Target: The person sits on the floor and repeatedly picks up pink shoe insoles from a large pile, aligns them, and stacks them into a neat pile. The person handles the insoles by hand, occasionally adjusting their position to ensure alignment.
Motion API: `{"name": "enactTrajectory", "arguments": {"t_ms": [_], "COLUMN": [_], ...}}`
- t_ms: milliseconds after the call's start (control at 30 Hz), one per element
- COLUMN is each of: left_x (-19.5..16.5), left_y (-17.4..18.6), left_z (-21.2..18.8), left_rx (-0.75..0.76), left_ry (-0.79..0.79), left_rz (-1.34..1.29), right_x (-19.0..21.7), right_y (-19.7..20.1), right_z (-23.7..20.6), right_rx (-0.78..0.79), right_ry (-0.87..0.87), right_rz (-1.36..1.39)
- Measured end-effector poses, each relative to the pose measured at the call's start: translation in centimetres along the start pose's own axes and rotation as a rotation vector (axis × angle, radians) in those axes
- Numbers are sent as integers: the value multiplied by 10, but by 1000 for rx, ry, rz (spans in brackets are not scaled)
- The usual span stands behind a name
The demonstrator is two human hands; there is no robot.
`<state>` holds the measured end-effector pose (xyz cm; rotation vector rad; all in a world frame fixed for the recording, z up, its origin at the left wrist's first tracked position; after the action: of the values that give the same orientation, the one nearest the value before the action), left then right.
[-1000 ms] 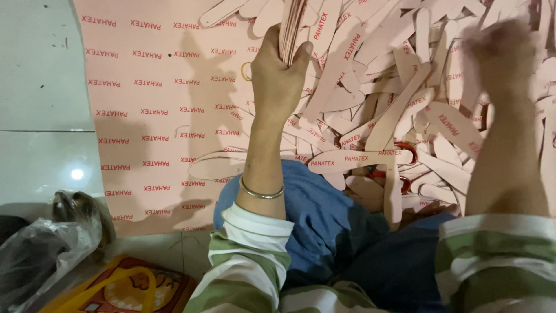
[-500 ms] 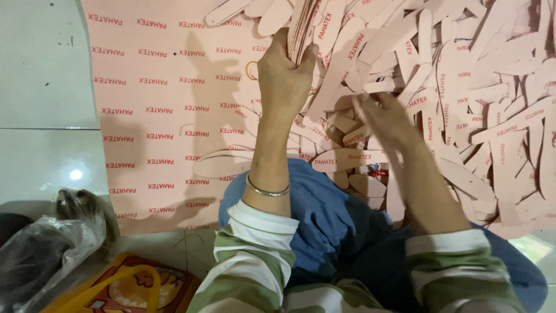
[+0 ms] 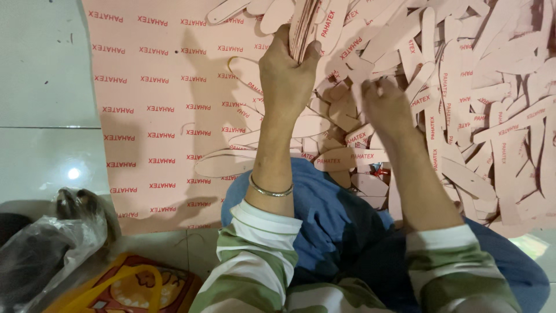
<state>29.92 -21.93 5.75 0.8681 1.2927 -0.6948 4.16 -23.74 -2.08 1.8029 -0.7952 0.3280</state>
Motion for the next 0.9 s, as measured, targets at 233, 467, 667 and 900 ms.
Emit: {"name": "enactTrajectory", "arguments": {"t_ms": [233,467,667,900], "left_x": [2,-8,-31,-45], "left_y": [-8,-11,-45,-107], "left_z": [-1,-6,-36,-105], "left_rx": [42,114,364,824], "left_ry": [-29,-118,-16,-199], "left_rz": [-10,-80,-239,-137], "right_x": [8,69,92,45], "right_y": [-26,99,184,176], "right_z": [45,-40,-138,-139], "right_rx": [155,-301,-412,-311], "right_ry": [68,668,759,682], "right_rz": [587,-205,-571,-230]}}
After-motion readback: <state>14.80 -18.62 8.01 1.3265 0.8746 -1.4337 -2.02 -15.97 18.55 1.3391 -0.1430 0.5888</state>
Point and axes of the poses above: each hand's wrist, its own z-axis towards the middle knuckle, its own y-axis out of the back of the hand, x = y × z, the point moved 6 cm from there along z, towards the middle knuckle, and after that the axes turned 3 degrees about -x, right-handed, at the moved point
